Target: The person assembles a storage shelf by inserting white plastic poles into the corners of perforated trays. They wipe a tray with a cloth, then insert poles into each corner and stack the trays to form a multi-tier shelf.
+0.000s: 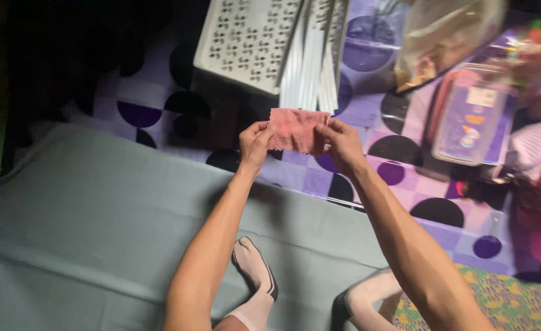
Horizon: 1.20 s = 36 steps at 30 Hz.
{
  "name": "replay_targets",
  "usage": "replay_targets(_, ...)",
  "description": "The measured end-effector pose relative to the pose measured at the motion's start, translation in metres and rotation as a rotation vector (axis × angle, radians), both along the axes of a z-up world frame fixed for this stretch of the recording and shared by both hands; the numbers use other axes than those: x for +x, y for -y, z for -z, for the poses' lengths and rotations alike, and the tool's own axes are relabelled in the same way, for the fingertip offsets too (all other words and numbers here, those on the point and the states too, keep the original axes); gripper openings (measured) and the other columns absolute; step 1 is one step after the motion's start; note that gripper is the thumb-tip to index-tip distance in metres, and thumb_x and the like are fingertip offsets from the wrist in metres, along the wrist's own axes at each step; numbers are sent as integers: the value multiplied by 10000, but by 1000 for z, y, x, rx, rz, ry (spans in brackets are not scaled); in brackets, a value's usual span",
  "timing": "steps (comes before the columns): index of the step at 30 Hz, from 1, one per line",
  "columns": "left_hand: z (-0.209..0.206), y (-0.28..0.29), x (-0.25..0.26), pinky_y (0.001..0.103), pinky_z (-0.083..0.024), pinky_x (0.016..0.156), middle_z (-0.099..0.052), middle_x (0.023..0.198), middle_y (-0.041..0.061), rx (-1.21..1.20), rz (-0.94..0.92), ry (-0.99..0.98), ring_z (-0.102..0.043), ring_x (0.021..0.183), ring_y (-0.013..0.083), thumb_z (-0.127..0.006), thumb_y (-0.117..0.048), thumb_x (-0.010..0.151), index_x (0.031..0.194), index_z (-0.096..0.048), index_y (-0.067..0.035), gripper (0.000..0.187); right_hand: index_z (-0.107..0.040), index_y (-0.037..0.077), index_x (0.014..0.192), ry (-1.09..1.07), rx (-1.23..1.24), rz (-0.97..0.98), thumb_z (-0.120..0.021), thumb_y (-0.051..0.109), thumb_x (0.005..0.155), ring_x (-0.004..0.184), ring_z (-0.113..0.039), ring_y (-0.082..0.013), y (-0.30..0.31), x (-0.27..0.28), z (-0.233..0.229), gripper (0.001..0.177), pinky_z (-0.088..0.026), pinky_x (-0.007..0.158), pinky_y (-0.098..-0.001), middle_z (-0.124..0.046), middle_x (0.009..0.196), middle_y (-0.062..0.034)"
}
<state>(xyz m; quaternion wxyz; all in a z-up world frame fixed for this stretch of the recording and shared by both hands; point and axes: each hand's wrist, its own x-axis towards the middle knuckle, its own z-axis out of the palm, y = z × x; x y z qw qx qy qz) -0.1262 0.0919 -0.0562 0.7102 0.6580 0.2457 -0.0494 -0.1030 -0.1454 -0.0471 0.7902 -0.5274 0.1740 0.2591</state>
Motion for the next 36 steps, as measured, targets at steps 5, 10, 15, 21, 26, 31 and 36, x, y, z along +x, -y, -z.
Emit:
replay_targets(5, 35, -61, -16, 202, -419, 589, -667, 801, -36, -19, -70, -39, -537, 673, 26, -740, -167, 898, 1001, -756, 18, 212, -647, 23, 1033, 72, 137, -116, -665, 104, 1003, 679, -660, -159, -58, -7, 9, 89, -546, 609, -317, -681, 825, -63)
replay_targets(10, 70, -111, -21, 192, -456, 640, -685, 834, -41, -9, -117, -21, -564, 721, 19, -736, -145, 893, 1010, -766, 10, 197, -632, 29, 1102, 106, 96, -168, -652, 75, 979, 729, -672, -144, -113, -13, 25, 132, -560, 641, -314, -701, 872, -54)
replay_targets(15, 94, -138, -22, 214, -467, 621, -664, 824, -45, -18, -165, -65, -558, 703, 34, -737, -151, 901, 1019, -756, 3, 195, -645, -9, 1220, 215, -161, -109, -667, 42, 978, 869, -616, -71, -154, -12, 67, 249, -514, 747, -239, -697, 1003, -18)
replay_targets(21, 119, -160, -24, 197, -515, 692, -728, 872, -21, 36, -143, -24, -632, 772, 26, -717, -172, 904, 1029, -747, -16, 202, -639, -36, 1327, 114, -112, -81, -672, 23, 897, 899, -626, -115, -172, 0, 117, 435, -517, 776, -237, -687, 1057, -68)
replay_targets(26, 130, -172, -21, 302, -515, 711, -720, 853, 65, 394, -143, -41, -647, 780, 113, -709, -144, 881, 950, -732, 29, 188, -592, -39, 1326, 222, -247, -204, -682, 69, 912, 1096, -652, -158, -176, 6, 136, 437, -516, 920, -268, -692, 1234, -98)
replay_targets(31, 123, -171, -14, 348, -515, 700, -711, 817, 92, 598, -146, -87, -637, 741, 156, -714, -154, 825, 909, -700, 27, 200, -669, -66, 1207, 285, -496, -339, -683, 116, 932, 1042, -684, -222, -171, 9, 130, 330, -533, 920, -324, -748, 1161, -170)
replay_targets(36, 106, -156, 1, 315, -486, 636, -686, 773, 71, 368, -126, -41, -580, 704, 119, -689, -168, 898, 847, -664, 32, 208, -615, -51, 1288, 456, -535, -307, -670, 139, 949, 1136, -634, -198, -170, 10, 112, 392, -493, 959, -313, -686, 1237, -156)
